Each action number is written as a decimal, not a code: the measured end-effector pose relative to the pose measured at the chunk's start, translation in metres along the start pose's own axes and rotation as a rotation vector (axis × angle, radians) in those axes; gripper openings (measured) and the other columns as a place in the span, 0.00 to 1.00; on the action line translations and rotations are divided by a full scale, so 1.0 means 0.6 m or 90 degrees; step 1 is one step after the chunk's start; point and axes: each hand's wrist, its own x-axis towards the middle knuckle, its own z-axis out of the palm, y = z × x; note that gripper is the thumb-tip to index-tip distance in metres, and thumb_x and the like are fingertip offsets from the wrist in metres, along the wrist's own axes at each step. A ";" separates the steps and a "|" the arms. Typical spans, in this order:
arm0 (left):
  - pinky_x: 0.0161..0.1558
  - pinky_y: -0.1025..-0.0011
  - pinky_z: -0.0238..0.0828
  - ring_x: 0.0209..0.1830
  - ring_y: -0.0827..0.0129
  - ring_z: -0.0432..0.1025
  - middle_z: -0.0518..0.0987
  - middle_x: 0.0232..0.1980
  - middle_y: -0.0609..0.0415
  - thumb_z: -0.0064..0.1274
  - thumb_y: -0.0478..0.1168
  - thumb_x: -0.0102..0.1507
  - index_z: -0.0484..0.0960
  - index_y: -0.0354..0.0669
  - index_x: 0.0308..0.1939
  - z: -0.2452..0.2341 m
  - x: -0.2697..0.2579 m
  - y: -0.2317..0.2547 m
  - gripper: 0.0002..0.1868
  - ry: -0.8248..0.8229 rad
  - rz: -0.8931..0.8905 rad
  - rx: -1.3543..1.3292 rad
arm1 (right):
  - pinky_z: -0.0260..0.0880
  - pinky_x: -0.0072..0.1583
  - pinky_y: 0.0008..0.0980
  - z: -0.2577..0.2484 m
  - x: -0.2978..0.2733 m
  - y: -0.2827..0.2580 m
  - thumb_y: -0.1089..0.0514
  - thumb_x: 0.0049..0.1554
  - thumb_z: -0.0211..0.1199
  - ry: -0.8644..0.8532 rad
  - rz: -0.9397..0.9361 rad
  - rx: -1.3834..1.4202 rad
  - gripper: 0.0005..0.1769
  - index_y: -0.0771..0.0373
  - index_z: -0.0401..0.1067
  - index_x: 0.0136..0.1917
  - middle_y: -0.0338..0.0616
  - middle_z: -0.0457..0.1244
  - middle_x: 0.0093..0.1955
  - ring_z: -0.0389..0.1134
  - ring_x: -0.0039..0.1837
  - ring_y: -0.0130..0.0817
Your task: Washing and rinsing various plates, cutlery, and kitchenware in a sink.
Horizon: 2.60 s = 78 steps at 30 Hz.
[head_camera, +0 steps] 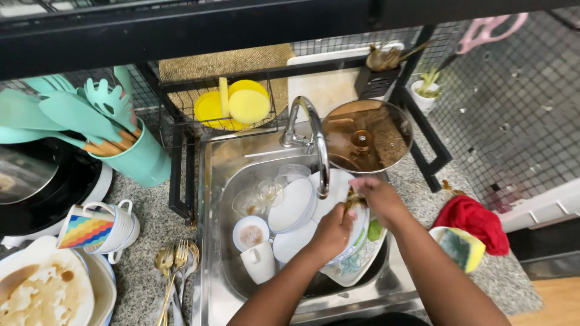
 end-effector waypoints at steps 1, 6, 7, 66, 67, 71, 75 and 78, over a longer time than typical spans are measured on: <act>0.44 0.57 0.71 0.39 0.49 0.77 0.80 0.36 0.42 0.39 0.49 0.74 0.74 0.41 0.46 -0.002 -0.007 0.017 0.16 0.012 -0.016 -0.005 | 0.66 0.45 0.25 -0.005 -0.023 -0.004 0.64 0.61 0.57 -0.007 0.009 -0.024 0.15 0.66 0.78 0.59 0.36 0.66 0.43 0.62 0.42 0.24; 0.48 0.53 0.71 0.48 0.45 0.77 0.83 0.46 0.41 0.38 0.49 0.72 0.76 0.42 0.50 0.018 -0.009 0.011 0.16 0.150 0.056 0.013 | 0.67 0.47 0.29 0.023 -0.145 -0.042 0.64 0.59 0.59 -0.053 0.023 -0.161 0.15 0.64 0.79 0.59 0.41 0.68 0.47 0.64 0.45 0.30; 0.50 0.50 0.69 0.53 0.41 0.75 0.82 0.51 0.38 0.38 0.50 0.72 0.75 0.41 0.55 0.020 -0.012 0.020 0.19 0.180 0.007 0.044 | 0.68 0.49 0.30 0.025 -0.151 -0.030 0.65 0.57 0.61 -0.100 -0.017 -0.187 0.16 0.64 0.78 0.59 0.41 0.67 0.50 0.66 0.48 0.30; 0.70 0.56 0.55 0.72 0.46 0.60 0.71 0.69 0.47 0.54 0.37 0.61 0.73 0.48 0.67 0.040 0.358 0.406 0.28 0.343 0.296 0.566 | 0.73 0.47 0.29 -0.223 0.137 -0.418 0.64 0.60 0.66 0.050 -0.652 -0.231 0.06 0.69 0.77 0.50 0.46 0.71 0.47 0.72 0.42 0.29; 0.73 0.58 0.54 0.74 0.50 0.59 0.70 0.71 0.48 0.53 0.39 0.62 0.73 0.49 0.67 0.038 0.357 0.423 0.27 0.300 0.224 0.563 | 0.73 0.46 0.29 -0.223 0.151 -0.424 0.63 0.60 0.67 0.080 -0.651 -0.242 0.07 0.68 0.77 0.51 0.46 0.71 0.46 0.72 0.41 0.28; 0.76 0.58 0.55 0.78 0.54 0.59 0.70 0.74 0.51 0.47 0.46 0.70 0.74 0.53 0.67 0.028 0.422 0.407 0.21 0.204 0.072 0.574 | 0.75 0.47 0.30 -0.224 0.212 -0.429 0.63 0.61 0.64 0.048 -0.628 -0.207 0.07 0.67 0.76 0.53 0.47 0.71 0.47 0.73 0.44 0.29; 0.73 0.55 0.47 0.77 0.49 0.51 0.59 0.77 0.45 0.39 0.52 0.69 0.68 0.53 0.70 0.024 0.467 0.410 0.25 0.275 0.153 0.583 | 0.70 0.58 0.40 -0.236 0.284 -0.415 0.67 0.59 0.62 0.095 -0.824 -0.363 0.10 0.66 0.75 0.55 0.51 0.69 0.51 0.70 0.55 0.44; 0.78 0.51 0.44 0.80 0.52 0.52 0.62 0.77 0.53 0.29 0.55 0.73 0.66 0.56 0.72 0.024 0.545 0.344 0.26 0.235 0.155 0.633 | 0.67 0.61 0.45 -0.245 0.370 -0.378 0.67 0.58 0.61 0.205 -0.911 -0.554 0.10 0.65 0.74 0.54 0.51 0.67 0.52 0.68 0.57 0.50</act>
